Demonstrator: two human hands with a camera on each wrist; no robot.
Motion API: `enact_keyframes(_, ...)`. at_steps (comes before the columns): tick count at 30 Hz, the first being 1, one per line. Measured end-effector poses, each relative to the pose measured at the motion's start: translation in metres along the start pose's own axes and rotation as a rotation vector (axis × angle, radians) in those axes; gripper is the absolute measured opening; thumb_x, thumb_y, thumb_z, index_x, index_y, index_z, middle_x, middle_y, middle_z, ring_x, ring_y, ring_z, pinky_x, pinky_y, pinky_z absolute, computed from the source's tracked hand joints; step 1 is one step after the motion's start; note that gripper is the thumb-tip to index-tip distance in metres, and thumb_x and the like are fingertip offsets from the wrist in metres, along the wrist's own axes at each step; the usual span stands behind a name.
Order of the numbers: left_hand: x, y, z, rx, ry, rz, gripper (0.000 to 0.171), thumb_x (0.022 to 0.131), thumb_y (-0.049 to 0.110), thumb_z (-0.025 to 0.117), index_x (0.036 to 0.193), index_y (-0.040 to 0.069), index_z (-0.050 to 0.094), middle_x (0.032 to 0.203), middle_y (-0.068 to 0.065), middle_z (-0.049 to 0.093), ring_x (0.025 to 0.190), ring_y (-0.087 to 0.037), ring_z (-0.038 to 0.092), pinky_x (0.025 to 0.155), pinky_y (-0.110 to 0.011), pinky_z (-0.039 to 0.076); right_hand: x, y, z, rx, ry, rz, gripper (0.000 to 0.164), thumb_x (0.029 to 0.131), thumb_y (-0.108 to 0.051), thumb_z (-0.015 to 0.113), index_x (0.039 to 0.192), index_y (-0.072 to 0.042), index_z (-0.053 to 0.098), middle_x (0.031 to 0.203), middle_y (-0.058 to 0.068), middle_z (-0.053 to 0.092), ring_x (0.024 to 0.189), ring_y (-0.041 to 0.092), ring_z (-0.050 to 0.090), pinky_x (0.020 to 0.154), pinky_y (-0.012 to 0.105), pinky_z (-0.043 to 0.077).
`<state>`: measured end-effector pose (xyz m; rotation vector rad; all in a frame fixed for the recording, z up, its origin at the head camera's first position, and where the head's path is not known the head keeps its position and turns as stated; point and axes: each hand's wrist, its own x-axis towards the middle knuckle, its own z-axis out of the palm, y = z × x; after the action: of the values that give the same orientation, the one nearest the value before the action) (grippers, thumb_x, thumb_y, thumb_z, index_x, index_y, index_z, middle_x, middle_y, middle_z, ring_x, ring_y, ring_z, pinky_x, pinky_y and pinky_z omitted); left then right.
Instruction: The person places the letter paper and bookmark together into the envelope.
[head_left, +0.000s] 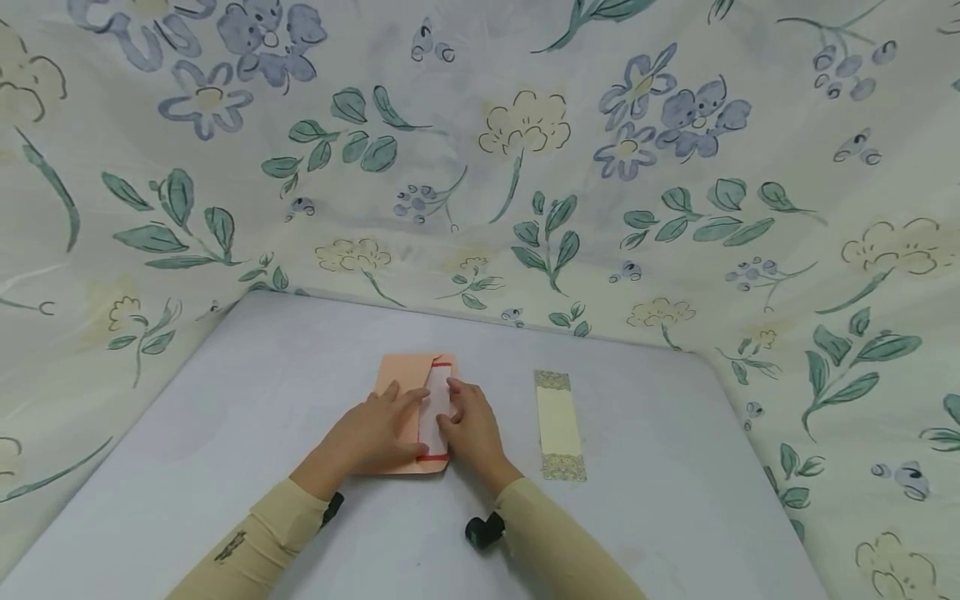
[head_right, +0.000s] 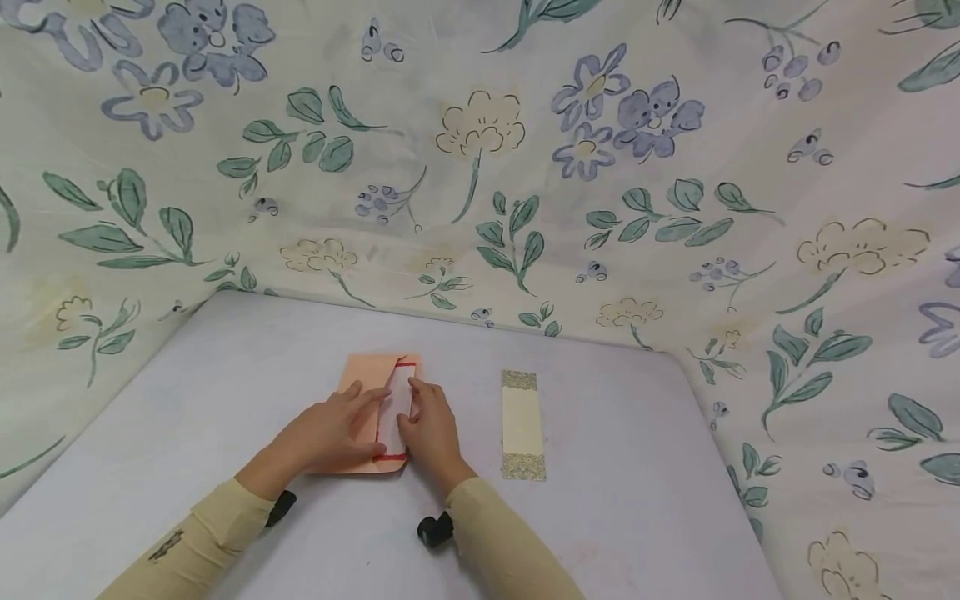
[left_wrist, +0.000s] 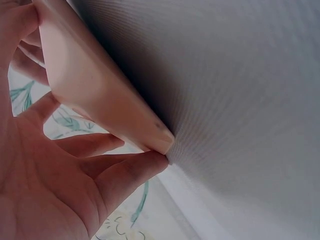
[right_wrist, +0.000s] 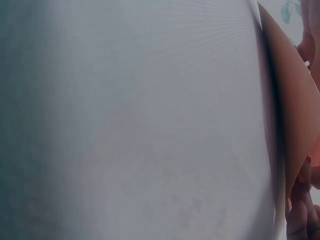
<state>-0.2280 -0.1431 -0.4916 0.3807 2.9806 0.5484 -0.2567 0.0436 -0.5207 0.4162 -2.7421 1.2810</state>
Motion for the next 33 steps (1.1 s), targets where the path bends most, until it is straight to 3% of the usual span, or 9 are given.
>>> enact_keyframes(21,-0.002,-0.003,-0.001,-0.004,0.029,0.036,0.085,0.081,0.058,0.078,0.151,0.019,0.049,0.15,-0.036,0.041,0.122,-0.068,0.048,0.094,-0.07,0.045,0.001,-0.007,0.003,0.076,-0.097,-0.009,0.069,0.087,-0.004,0.078,0.149,-0.009,0.048,0.137,0.008,0.059,0.065,0.0,0.052,0.056,0.019,0.048)
enact_keyframes(33,-0.002,-0.002,-0.001,-0.003,0.031,0.05,0.085,0.083,0.058,0.075,0.153,0.019,0.047,0.151,-0.035,0.04,0.123,-0.067,0.047,0.094,-0.069,0.046,0.0,-0.01,0.005,0.104,-0.104,-0.009,0.069,0.088,-0.007,0.078,0.15,-0.008,0.047,0.138,0.01,0.062,0.067,0.0,0.054,0.057,0.02,0.049)
